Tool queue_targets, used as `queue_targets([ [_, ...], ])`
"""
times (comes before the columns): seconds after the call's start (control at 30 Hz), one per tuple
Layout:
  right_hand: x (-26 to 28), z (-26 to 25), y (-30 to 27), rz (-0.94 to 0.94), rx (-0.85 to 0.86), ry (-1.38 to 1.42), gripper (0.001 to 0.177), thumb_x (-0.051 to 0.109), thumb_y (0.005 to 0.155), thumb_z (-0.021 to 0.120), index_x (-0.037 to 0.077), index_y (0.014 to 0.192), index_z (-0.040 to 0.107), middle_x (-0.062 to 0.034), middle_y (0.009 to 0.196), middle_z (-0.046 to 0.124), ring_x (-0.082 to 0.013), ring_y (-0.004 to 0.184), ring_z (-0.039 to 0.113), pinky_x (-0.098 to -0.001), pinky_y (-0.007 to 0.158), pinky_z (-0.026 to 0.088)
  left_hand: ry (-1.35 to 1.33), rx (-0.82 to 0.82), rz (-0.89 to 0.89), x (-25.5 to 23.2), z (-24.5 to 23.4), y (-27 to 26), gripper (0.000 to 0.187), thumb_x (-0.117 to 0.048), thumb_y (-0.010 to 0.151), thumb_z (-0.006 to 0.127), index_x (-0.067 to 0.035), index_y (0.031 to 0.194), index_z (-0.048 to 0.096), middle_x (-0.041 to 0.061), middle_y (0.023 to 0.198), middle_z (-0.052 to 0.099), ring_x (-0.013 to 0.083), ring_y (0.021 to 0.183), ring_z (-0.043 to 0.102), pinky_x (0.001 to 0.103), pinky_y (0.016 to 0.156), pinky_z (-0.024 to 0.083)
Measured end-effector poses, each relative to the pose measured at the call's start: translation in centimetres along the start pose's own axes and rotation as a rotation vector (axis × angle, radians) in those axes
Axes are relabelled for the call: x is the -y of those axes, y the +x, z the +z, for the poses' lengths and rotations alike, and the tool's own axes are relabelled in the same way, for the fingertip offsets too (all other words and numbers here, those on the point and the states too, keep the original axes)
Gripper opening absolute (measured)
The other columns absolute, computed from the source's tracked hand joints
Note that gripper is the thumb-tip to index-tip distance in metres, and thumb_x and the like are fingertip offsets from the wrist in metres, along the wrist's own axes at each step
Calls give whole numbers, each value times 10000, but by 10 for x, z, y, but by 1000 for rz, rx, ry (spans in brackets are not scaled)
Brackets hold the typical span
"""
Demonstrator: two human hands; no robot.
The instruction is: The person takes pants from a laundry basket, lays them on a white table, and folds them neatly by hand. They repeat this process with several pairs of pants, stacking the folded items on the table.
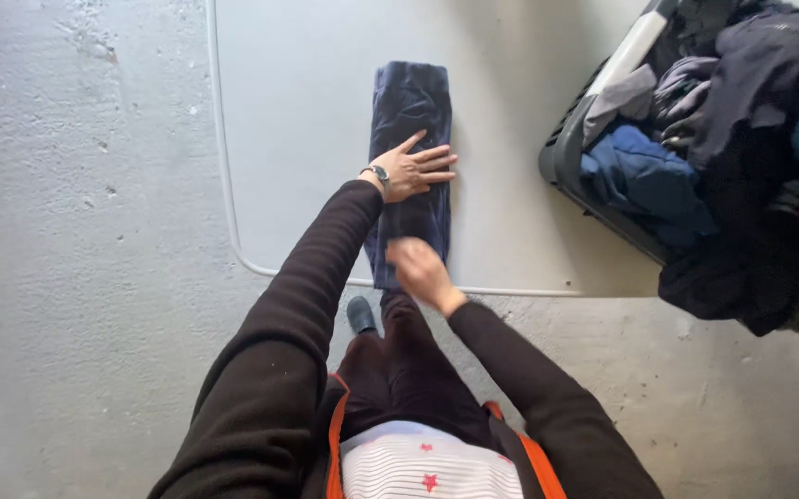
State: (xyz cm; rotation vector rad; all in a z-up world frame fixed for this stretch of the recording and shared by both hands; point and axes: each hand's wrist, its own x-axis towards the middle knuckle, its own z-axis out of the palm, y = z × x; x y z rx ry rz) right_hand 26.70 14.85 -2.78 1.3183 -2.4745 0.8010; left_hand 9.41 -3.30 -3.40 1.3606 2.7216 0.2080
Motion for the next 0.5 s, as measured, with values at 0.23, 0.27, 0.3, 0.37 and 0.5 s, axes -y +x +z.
queue_targets([
  [0.23, -17, -5, 47, 118, 394, -55, 660, 414, 1031, 478, 35, 1560, 364, -179, 1630, 340, -325, 1531, 285, -504, 1285, 188, -155, -27, -51, 5, 0, -3, 574, -396, 1060, 462, -306, 1610, 326, -69, 1700, 293, 150, 1597, 129, 581, 1296, 19],
  [0.27, -9, -11, 42, 146, 457, -31, 751, 443, 1027, 479, 31, 1615, 256, -183, 1690, 230, -338, 1566, 193, -509, 1287, 151, -176, -31, -48, 6, 0, 1, 575, -394, 1053, 484, -307, 1603, 342, -69, 1697, 302, 150, 1596, 134, 577, 1297, 27],
  [0.3, 8, -15, 26, 165, 458, -30, 751, 443, 1027, 479, 31, 1615, 256, -183, 1690, 230, -338, 1566, 193, -509, 1287, 151, -186, -25, -33, -5, 6, 1, 575, -394, 1053, 484, -307, 1603, 342, -69, 1697, 302, 150, 1596, 134, 577, 1297, 27],
  [0.37, 26, -18, 15, 115, 334, -28, 664, 441, 1080, 284, 43, 1611, 281, -183, 1673, 287, -344, 1530, 301, -526, 1236, 269, -173, 22, -66, 1, 8, 2, 578, -421, 1063, 450, -321, 1611, 292, -99, 1713, 232, 142, 1597, 100, 584, 1304, -9],
  [0.5, 36, -29, -9, 55, 355, 54, 788, 448, 991, 518, 11, 1602, 279, -224, 1659, 291, -383, 1521, 298, -533, 1232, 254, -108, 79, -114, -6, 6, 6, 579, -473, 1084, 359, -286, 1624, 267, -82, 1720, 220, 143, 1596, 101, 587, 1294, -14],
])
